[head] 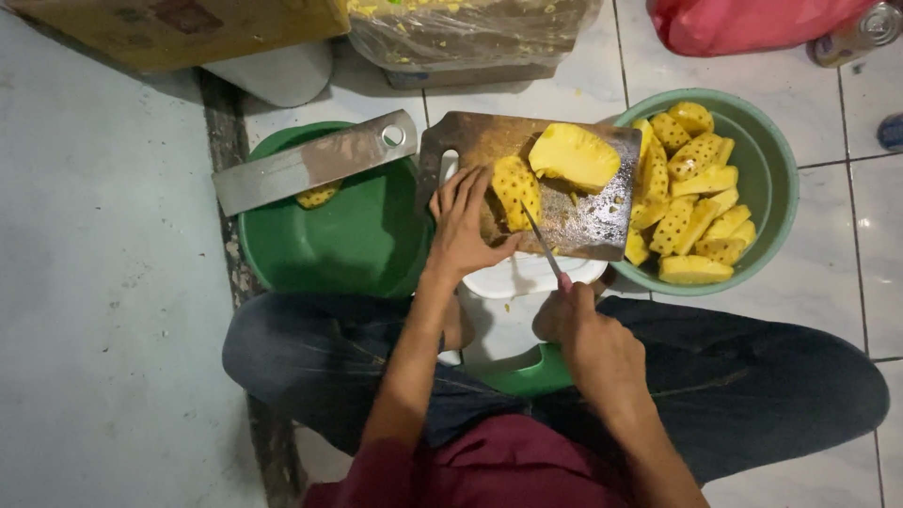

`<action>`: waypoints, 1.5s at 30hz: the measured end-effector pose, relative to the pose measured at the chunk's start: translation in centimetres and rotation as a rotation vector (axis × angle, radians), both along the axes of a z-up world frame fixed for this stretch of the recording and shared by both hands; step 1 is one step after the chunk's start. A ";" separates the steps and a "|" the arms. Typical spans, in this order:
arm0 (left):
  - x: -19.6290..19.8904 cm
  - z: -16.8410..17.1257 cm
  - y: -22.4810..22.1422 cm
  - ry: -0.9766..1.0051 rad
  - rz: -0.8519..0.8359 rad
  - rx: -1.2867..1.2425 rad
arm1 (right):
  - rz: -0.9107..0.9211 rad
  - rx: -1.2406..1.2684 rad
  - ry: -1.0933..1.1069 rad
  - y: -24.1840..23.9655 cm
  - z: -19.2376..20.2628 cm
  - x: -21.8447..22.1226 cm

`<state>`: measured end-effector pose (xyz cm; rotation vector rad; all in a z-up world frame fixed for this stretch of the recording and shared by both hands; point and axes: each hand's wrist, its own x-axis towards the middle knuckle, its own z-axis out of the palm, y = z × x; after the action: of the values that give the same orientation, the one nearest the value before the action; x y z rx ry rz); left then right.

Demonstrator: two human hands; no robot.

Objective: Slicing peeled pineapple chunks on a cutting board and placing them into a bowl.

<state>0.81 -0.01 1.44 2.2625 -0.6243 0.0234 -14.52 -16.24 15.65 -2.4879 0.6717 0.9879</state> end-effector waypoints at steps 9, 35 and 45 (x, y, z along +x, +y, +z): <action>0.8 -1.5 0.7 -0.084 -0.037 0.076 | 0.035 -0.010 0.026 0.9 -2.2 0.4; 0.4 -1.2 -0.2 -0.231 0.042 0.076 | 0.085 -0.051 0.019 2.4 -7.0 2.3; 0.8 -2.9 -0.9 -0.313 0.098 0.081 | 0.130 -0.052 -0.007 1.5 -4.9 2.0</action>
<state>1.64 -0.87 -1.43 2.3872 -0.6857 0.4135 -12.56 -14.78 10.75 -2.6071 0.5456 1.0188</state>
